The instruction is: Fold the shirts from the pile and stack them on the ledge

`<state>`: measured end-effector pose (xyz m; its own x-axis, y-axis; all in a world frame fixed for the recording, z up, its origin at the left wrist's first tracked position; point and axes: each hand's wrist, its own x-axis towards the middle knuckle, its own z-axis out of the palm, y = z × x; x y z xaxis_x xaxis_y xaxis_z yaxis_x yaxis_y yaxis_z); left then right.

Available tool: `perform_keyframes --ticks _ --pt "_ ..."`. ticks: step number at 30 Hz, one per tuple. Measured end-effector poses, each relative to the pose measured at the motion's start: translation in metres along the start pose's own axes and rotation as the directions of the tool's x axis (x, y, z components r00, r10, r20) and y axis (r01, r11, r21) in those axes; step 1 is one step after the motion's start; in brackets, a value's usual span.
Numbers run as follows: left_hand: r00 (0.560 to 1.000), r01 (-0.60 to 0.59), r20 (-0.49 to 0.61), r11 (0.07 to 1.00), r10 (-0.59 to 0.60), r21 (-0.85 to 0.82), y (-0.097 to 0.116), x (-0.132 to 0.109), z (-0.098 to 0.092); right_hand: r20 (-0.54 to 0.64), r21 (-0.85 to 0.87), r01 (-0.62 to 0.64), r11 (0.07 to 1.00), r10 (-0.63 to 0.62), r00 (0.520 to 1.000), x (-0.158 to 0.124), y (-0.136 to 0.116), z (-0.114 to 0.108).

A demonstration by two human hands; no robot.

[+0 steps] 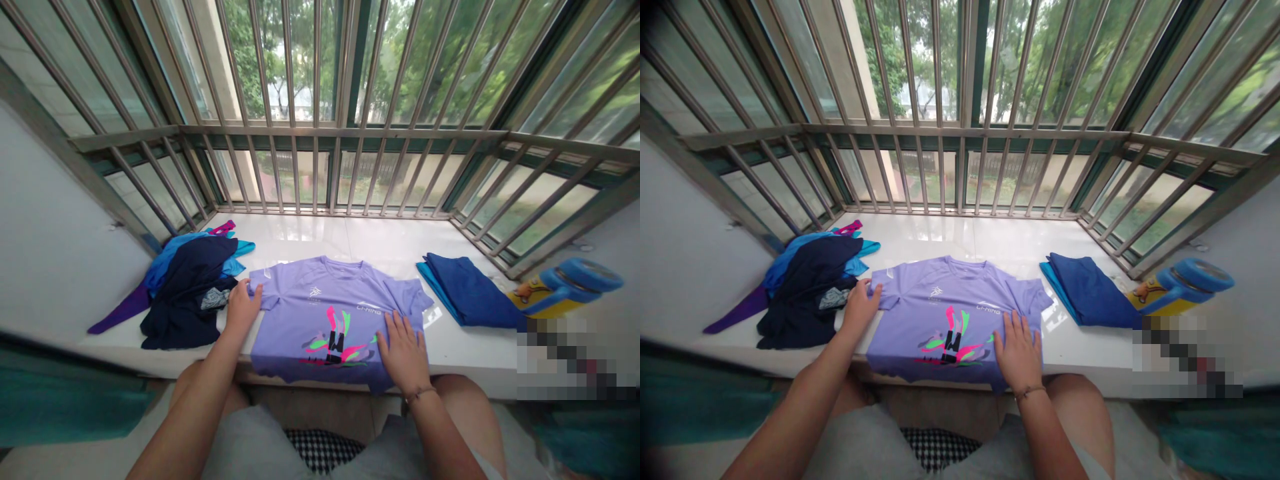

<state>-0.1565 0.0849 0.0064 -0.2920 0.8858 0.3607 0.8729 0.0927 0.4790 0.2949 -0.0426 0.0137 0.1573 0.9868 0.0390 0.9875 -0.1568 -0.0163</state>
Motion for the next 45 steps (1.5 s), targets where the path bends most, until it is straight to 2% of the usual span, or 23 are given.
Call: perform_keyframes --ticks 2,4,8,10,12,14,15,17,19,21,22,24,26,27,30,34,37,40,43,45 --pt "0.999 0.021 0.042 0.999 -0.023 0.042 -0.019 0.014 -0.007 -0.002 -0.001 0.003 1.000 -0.003 1.000 0.000 0.000 0.000" --pt "0.987 0.133 0.079 0.987 -0.140 0.093 -0.044 0.033 -0.019 0.001 -0.008 0.004 1.000 -0.004 1.000 0.000 0.000 0.000" --pt "0.922 0.341 0.118 0.918 -0.369 0.203 -0.092 0.070 -0.050 -0.005 -0.028 -0.004 1.000 0.003 1.000 -0.001 -0.002 -0.002" --pt "0.880 0.411 0.121 0.865 -0.459 0.289 -0.105 0.083 -0.062 -0.005 -0.025 -0.007 1.000 0.007 1.000 -0.002 -0.003 -0.003" --pt "0.843 0.464 0.097 0.808 -0.529 0.363 -0.108 0.090 -0.070 0.001 -0.015 -0.007 1.000 0.007 1.000 -0.002 -0.003 -0.003" --pt "0.834 0.476 0.065 0.774 -0.548 0.417 -0.098 0.090 -0.073 0.001 -0.008 -0.013 1.000 0.013 1.000 -0.001 -0.003 -0.003" --pt "0.845 0.457 0.057 0.775 -0.531 0.437 -0.089 0.088 -0.071 -0.002 -0.004 -0.015 1.000 0.015 1.000 -0.001 -0.003 -0.003" --pt "0.894 0.370 0.066 0.814 -0.442 0.447 -0.062 0.078 -0.062 -0.008 0.003 -0.017 1.000 0.017 1.000 -0.002 -0.005 -0.002" --pt "0.954 0.224 0.099 0.893 -0.282 0.390 -0.028 0.061 -0.045 -0.008 0.006 -0.020 1.000 0.021 1.000 -0.003 -0.008 -0.001" --pt "0.985 0.006 0.163 0.966 -0.051 0.260 0.009 0.039 -0.022 0.002 0.008 -0.026 1.000 0.026 1.000 -0.004 -0.011 -0.001" --pt "0.971 -0.138 0.219 0.975 0.099 0.174 0.026 0.027 -0.010 0.005 0.015 -0.017 1.000 0.017 1.000 -0.004 -0.012 -0.003" --pt "0.875 -0.371 0.342 0.928 0.343 0.018 0.055 0.007 0.011 -0.010 0.060 0.053 0.997 -0.052 0.999 -0.002 -0.009 -0.009" --pt "0.799 -0.440 0.439 0.897 0.411 -0.039 0.073 -0.008 0.026 -0.082 0.122 0.140 0.983 -0.130 0.988 0.006 0.000 -0.018" --pt "0.789 -0.434 0.471 0.901 0.394 -0.027 0.076 -0.013 0.031 -0.131 0.142 0.157 0.977 -0.139 0.982 0.012 0.007 -0.023" --pt "0.819 -0.370 0.494 0.927 0.293 0.064 0.071 -0.015 0.032 -0.201 0.126 0.086 0.988 -0.060 0.978 0.032 0.032 -0.033" --pt "0.852 -0.312 0.481 0.939 0.209 0.144 0.046 -0.008 0.021 -0.089 0.045 0.054 0.998 -0.050 0.995 0.046 0.062 -0.028" --pt "0.864 -0.288 0.473 0.939 0.172 0.186 0.029 -0.012 0.011 -0.114 0.015 0.020 1.000 -0.018 0.993 0.038 0.074 -0.021" --pt "0.874 -0.274 0.463 0.938 0.150 0.213 0.019 -0.024 0.004 -0.126 -0.030 -0.114 0.993 0.110 0.986 0.023 0.080 -0.023" --pt "0.876 -0.266 0.464 0.933 0.130 0.242 0.022 -0.031 0.000 -0.096 -0.085 -0.196 0.977 0.188 0.977 0.014 0.084 -0.031" --pt "0.884 -0.270 0.447 0.929 0.134 0.254 0.032 -0.029 0.002 -0.106 -0.084 -0.225 0.971 0.215 0.971 0.017 0.085 -0.037"
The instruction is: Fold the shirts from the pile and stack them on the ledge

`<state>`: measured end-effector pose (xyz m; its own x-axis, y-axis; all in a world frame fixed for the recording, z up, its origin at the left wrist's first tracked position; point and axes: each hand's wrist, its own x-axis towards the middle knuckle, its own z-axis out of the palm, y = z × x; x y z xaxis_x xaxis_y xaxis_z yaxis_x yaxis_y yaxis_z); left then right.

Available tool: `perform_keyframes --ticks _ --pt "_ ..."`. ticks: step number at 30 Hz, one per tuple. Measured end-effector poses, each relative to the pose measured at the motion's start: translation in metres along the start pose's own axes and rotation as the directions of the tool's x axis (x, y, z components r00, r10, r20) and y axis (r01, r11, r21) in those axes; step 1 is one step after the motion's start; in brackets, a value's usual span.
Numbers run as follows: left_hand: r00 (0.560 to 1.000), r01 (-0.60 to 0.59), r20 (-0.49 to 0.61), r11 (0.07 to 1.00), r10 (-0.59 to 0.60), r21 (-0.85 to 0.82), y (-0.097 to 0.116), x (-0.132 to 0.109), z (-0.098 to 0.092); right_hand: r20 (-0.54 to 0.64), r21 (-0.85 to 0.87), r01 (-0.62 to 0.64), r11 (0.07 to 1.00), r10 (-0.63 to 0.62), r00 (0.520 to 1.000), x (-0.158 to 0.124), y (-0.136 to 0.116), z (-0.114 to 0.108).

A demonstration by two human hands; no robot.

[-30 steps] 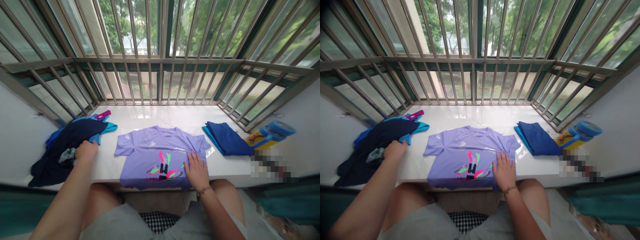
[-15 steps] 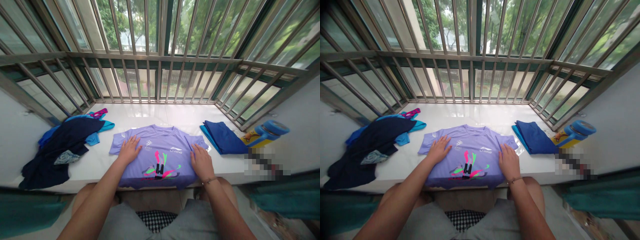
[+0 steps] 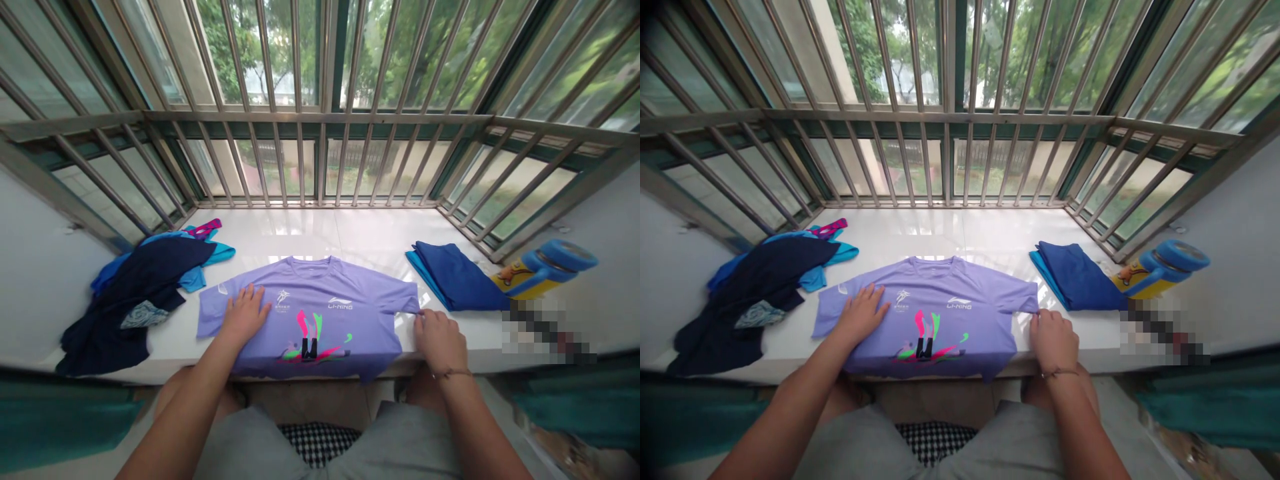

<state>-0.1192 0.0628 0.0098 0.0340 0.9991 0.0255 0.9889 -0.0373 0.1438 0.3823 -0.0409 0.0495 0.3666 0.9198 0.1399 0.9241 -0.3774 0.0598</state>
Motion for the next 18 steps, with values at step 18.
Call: perform_keyframes --ticks 18 --pt "0.955 -0.291 0.021 0.945 0.297 -0.147 0.110 0.102 0.014 0.058 0.598 -0.125 0.792 0.113 0.992 0.118 -0.025 0.003"
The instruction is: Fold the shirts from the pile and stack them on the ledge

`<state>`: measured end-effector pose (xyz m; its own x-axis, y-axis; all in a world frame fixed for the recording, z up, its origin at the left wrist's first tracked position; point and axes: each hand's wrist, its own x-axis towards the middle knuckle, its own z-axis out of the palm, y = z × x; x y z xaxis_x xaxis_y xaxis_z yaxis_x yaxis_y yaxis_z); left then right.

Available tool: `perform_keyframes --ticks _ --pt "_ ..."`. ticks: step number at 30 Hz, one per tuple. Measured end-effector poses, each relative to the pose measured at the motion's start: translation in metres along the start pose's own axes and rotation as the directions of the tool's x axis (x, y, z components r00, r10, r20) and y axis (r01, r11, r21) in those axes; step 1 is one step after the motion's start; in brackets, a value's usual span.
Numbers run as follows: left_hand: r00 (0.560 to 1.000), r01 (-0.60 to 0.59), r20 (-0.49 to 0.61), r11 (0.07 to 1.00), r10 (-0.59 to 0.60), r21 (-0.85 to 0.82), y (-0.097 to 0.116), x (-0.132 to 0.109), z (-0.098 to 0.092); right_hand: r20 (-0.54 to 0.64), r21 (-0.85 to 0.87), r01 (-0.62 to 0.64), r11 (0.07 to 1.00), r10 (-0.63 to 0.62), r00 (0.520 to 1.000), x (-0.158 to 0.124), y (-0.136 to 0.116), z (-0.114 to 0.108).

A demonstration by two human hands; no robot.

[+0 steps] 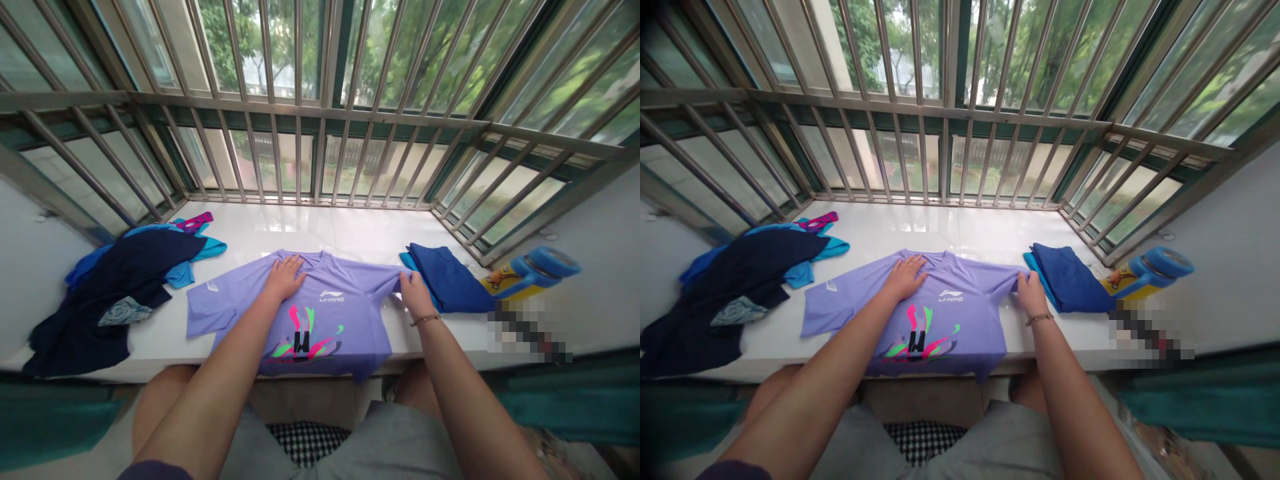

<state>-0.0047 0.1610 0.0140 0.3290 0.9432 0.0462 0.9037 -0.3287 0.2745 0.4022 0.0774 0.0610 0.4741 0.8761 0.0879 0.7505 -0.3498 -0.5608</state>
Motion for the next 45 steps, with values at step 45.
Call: perform_keyframes --ticks 45 --pt "0.999 0.040 0.015 0.998 -0.040 -0.037 0.003 0.000 -0.006 0.042 -0.002 0.759 0.652 -0.758 0.651 -0.138 -0.018 0.011"
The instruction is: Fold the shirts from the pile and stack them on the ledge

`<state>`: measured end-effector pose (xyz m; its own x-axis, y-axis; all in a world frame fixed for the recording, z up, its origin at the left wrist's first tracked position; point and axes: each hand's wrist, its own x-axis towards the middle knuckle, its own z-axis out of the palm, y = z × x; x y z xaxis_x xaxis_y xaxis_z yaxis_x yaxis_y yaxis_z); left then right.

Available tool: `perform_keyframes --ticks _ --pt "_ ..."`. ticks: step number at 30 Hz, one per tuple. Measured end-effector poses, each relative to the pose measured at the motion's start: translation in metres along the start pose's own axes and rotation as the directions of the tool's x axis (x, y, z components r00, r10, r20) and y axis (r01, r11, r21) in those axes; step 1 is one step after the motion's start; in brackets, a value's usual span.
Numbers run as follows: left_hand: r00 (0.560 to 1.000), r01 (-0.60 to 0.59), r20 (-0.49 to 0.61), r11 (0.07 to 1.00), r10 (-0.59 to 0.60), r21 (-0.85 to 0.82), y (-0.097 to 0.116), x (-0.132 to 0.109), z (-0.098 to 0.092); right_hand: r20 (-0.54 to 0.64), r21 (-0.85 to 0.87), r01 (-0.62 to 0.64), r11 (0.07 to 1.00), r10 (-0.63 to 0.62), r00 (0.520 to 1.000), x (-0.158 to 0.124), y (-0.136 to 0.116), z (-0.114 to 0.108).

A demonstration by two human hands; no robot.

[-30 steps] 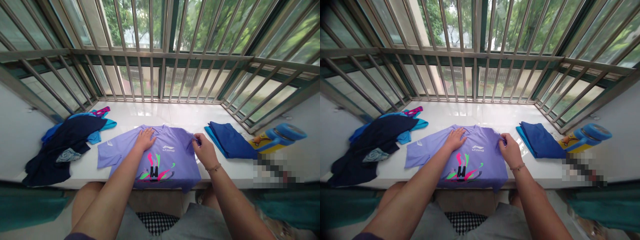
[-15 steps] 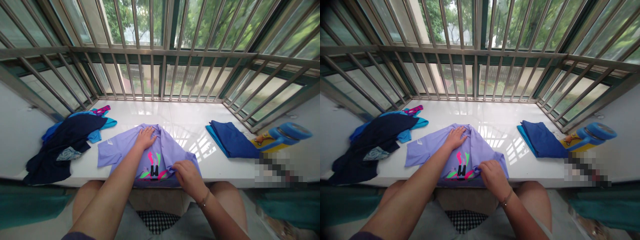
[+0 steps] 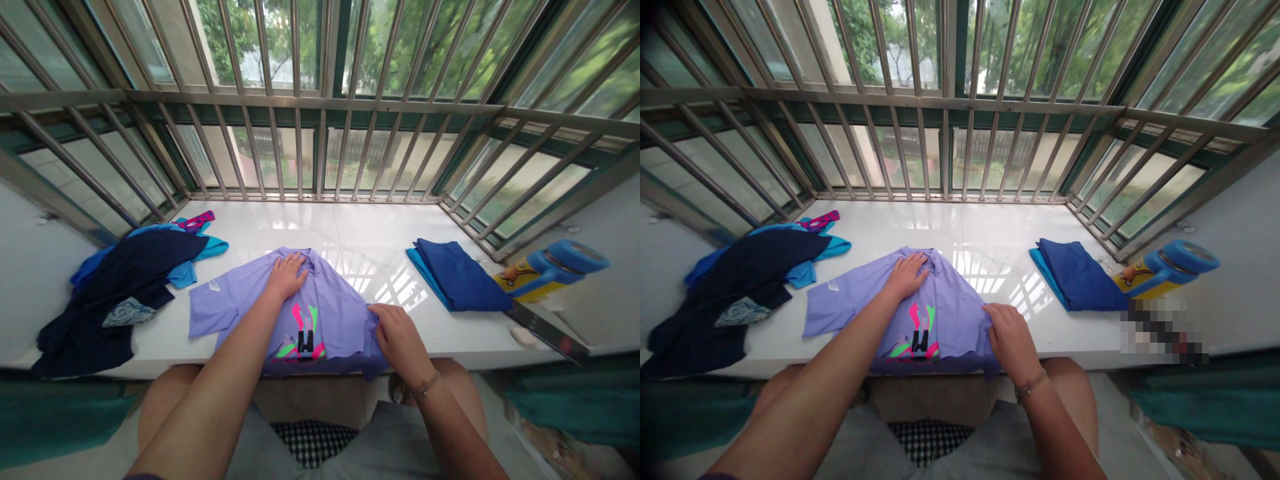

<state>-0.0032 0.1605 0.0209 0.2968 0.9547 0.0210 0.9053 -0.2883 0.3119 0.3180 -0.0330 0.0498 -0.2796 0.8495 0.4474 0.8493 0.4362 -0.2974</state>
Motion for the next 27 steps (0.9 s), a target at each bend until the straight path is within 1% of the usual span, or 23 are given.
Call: perform_keyframes --ticks 3,5,7,9,12,14,17,19,20,22,24,25,27 --pt "1.000 0.002 -0.007 1.000 -0.002 -0.006 0.000 0.000 0.000 0.053 -0.056 -0.058 0.997 0.061 0.997 0.006 0.025 0.000" --pt "1.000 0.004 -0.010 1.000 -0.004 -0.004 0.000 0.000 0.000 0.123 -0.057 -0.076 0.995 0.083 0.989 0.008 0.035 0.001" --pt "1.000 0.003 -0.008 1.000 -0.003 0.002 0.000 0.000 0.001 0.159 -0.058 -0.135 0.989 0.143 0.977 0.008 0.040 0.002" --pt "1.000 0.001 -0.006 1.000 -0.001 0.008 -0.001 0.000 0.001 0.119 -0.071 -0.245 0.967 0.252 0.960 0.005 0.044 0.003" --pt "1.000 -0.005 -0.009 1.000 0.005 0.012 -0.001 0.000 0.001 0.016 -0.081 -0.418 0.905 0.421 0.907 -0.001 0.050 0.005" --pt "1.000 -0.008 -0.011 1.000 0.008 0.011 -0.001 0.000 0.001 -0.029 -0.082 -0.488 0.869 0.487 0.873 -0.005 0.054 0.006" --pt "1.000 -0.001 -0.009 1.000 0.001 0.009 -0.001 0.001 0.001 -0.072 -0.060 -0.536 0.842 0.532 0.844 -0.008 0.052 0.003" --pt "1.000 0.000 -0.005 1.000 0.000 0.012 -0.001 0.000 0.002 -0.075 -0.030 -0.527 0.850 0.523 0.849 -0.010 0.042 -0.002" --pt "1.000 -0.001 -0.006 1.000 0.001 0.013 -0.001 0.000 0.002 -0.067 -0.012 -0.499 0.867 0.497 0.865 -0.012 0.033 -0.005" --pt "1.000 -0.003 -0.008 1.000 0.003 0.013 -0.002 0.000 0.002 -0.020 0.031 -0.379 0.925 0.379 0.925 -0.017 0.013 -0.009" --pt "1.000 -0.002 -0.010 1.000 0.002 0.012 -0.002 0.000 0.003 0.042 0.065 -0.220 0.973 0.217 0.975 -0.025 -0.010 -0.010" --pt "1.000 0.000 -0.010 1.000 0.001 0.013 -0.002 0.000 0.003 0.063 0.071 -0.157 0.985 0.153 0.986 -0.029 -0.021 -0.009" --pt "1.000 0.010 -0.020 1.000 -0.010 0.019 0.000 0.001 0.003 0.074 0.066 -0.097 0.993 0.092 0.993 -0.037 -0.036 -0.002"
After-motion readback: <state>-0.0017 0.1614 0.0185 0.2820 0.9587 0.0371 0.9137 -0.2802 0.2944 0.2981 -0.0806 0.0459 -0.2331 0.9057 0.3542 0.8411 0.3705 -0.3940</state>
